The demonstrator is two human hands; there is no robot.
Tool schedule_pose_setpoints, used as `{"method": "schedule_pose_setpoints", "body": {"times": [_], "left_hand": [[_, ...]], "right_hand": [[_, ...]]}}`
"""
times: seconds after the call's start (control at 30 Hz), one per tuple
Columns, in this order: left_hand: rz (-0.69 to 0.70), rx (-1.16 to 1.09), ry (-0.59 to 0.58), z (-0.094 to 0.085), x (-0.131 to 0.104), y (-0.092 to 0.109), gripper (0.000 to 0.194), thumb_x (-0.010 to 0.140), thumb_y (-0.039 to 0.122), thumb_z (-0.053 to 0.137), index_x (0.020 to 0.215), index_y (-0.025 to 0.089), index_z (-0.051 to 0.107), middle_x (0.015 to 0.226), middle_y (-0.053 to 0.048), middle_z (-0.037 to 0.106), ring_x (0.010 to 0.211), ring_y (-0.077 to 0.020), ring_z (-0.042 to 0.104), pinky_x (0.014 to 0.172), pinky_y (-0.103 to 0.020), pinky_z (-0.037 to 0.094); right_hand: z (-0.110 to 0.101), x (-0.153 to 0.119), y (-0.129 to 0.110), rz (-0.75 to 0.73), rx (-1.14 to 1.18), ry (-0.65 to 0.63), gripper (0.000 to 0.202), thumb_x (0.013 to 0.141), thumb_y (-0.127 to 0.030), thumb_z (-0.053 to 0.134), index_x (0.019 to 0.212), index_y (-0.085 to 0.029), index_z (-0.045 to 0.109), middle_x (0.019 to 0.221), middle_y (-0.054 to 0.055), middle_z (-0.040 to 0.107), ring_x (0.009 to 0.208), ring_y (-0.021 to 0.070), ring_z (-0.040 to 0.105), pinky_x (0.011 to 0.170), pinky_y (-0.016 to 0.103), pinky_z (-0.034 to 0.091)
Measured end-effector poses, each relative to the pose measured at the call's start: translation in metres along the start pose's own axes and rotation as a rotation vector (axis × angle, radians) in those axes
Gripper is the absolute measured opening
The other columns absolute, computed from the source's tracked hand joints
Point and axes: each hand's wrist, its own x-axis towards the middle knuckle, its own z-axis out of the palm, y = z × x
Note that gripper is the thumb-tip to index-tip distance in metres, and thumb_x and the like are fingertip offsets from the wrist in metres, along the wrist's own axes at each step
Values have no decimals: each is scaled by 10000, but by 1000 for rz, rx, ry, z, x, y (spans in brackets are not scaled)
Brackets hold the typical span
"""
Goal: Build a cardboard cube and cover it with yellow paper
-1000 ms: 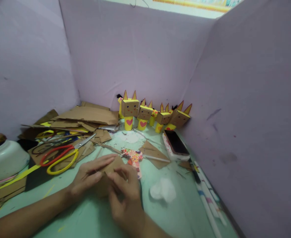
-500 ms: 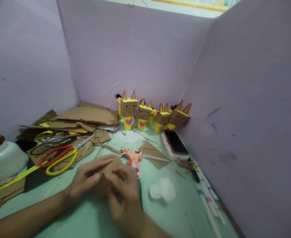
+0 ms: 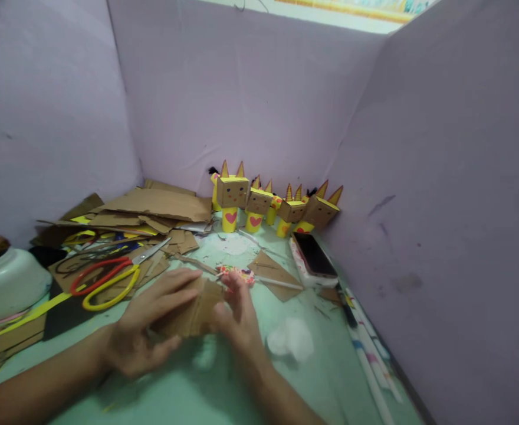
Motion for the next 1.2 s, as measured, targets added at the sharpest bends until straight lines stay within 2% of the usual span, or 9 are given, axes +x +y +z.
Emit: {"method": "schedule_pose_setpoints", "body": {"times": [0.17,0.27,0.4,0.5,0.67,0.8,0.97,1.07,1.2], "left_hand": [[121,94,-189,3,2,4,745,746,194,573,1436,140,299,1382,-198,494,1317,-330,397,1089,-546,269],[71,68,-151,1,1,6,770,808,371,586,1465,161,244,1464,-187,391,1353,-367,328,1119,-588,157],[-261,-144,10,-6,0,3,793,822,520,557,1468,201,226,1496,-156,322,1352,-371,324,1110,-545,244],[-521,-271,-91,-9,-2,-3,874,741,569,650,1448,223,270,1459,-140,384,1317,-365,385,1101,-507,293],[-643,-300,-174,2,-8,-9,1001,659,436,763,1465,212,213,1435,-134,413,1279,-346,440,1081,-474,337],[-655,-241,-119,16,-14,-10,1030,668,364,768,1475,202,150,1413,-147,431,1261,-339,457,1079,-487,336],[-568,-255,-75,27,-18,-9,1076,699,290,749,1490,248,21,1396,-149,427,1214,-323,499,1026,-508,410],[-500,-302,-81,28,-20,-5,1035,705,209,731,1490,257,58,1418,-152,392,1216,-310,499,1003,-480,449],[-480,-313,-80,29,-22,0,969,722,142,689,1481,286,104,1368,-137,456,1168,-286,539,954,-451,501]], "right_hand": [[1,4,-3,159,-21,-114,829,583,-526,805,1268,-258,423,1322,119,514,1198,317,507,1019,485,374],[2,5,-5,113,-7,-86,793,578,-473,818,1234,-257,429,1314,114,517,1219,316,498,1018,469,390],[-2,6,-6,-60,-109,-37,919,571,-409,838,1328,-273,336,1378,113,446,1287,304,433,1080,457,323],[-5,5,-7,-115,-165,-105,998,600,-363,833,1402,-301,241,1449,109,368,1335,298,381,1115,469,263],[-11,4,-5,-126,-217,-229,1002,665,-350,798,1448,-336,173,1512,88,292,1399,276,285,1144,483,190],[-10,3,-5,-69,-357,-206,1097,692,-382,775,1492,-282,31,1580,99,120,1452,269,124,1162,485,113],[-1,0,-10,-48,-403,-228,1194,728,-409,735,1478,-176,-164,1534,148,253,1452,264,127,1160,469,172],[1,-3,-10,-166,-558,-249,1149,756,-312,686,1468,-149,-202,1553,152,195,1450,292,121,1158,477,193],[1,-6,-9,-247,-738,-235,1124,666,-92,605,1475,-148,-172,1567,148,124,1443,332,110,1156,550,128]]}}
